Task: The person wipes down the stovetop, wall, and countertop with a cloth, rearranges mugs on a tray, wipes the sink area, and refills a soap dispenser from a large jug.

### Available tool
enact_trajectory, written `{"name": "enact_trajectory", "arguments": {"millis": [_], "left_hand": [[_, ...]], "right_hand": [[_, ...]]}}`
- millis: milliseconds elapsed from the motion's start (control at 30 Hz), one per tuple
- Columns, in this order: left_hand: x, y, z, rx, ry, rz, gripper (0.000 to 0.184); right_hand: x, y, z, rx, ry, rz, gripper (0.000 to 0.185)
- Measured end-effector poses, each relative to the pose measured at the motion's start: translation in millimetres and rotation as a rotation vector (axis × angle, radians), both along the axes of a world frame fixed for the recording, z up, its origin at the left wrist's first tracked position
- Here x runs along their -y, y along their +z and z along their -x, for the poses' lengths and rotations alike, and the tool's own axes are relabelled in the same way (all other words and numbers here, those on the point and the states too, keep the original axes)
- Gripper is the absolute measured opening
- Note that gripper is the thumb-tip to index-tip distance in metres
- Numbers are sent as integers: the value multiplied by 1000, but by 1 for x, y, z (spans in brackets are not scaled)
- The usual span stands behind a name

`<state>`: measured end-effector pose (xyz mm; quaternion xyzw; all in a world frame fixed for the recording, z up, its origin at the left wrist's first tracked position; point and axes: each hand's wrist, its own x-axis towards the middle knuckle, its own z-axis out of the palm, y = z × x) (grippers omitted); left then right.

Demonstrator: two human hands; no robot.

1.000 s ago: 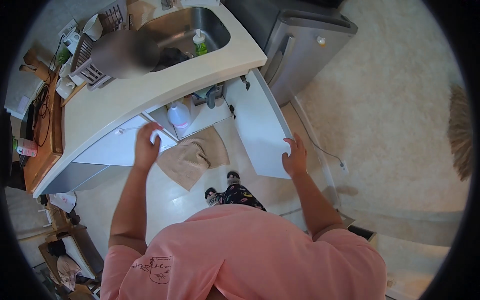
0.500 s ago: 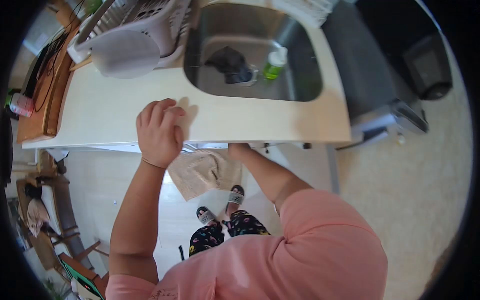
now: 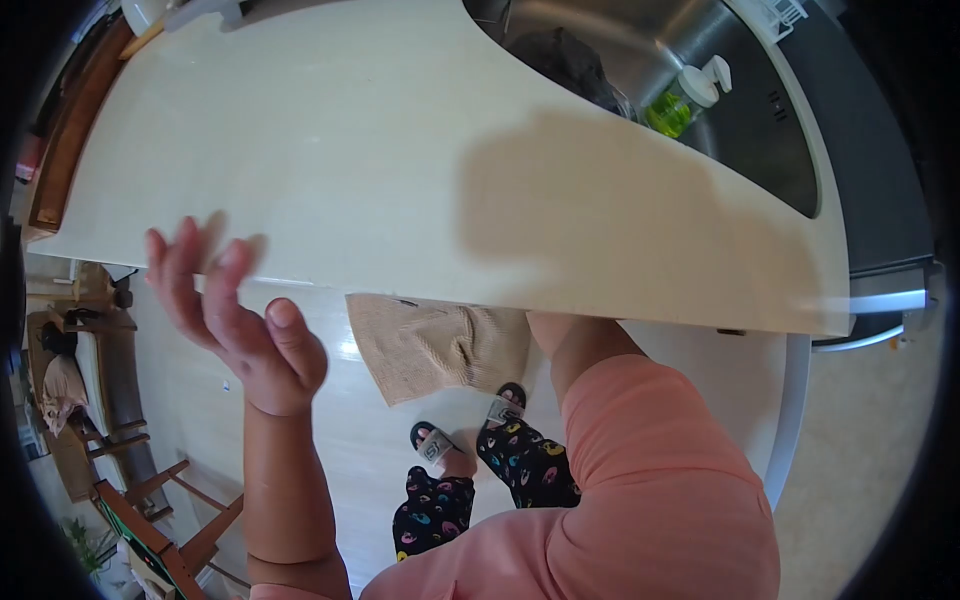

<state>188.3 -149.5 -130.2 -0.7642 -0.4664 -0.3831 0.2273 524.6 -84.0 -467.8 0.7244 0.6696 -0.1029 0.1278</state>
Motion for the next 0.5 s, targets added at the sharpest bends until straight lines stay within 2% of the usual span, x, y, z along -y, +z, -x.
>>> {"name": "enact_trajectory", "arguments": {"millis": [167,300,400,467,500], "left_hand": [[-19,-13,2,29,-37,-140,47],[-26,-18,7,31,-73,-201,50],[-30,-20,6,33,-91,-232,49],[-31,-20,8,30,-96,-244,49],[-31,-20,10,11,-106,-241,50]], "right_hand": [[43,0,-23,-91,40,-5,60],[106,-2,-55,-346,-47,4,59],[133,-28,-99,-718,-398,83,55],[140,-28,-117,-913,-1014,140,51],[144,-32,-118,-909,-1015,140,51]]}}
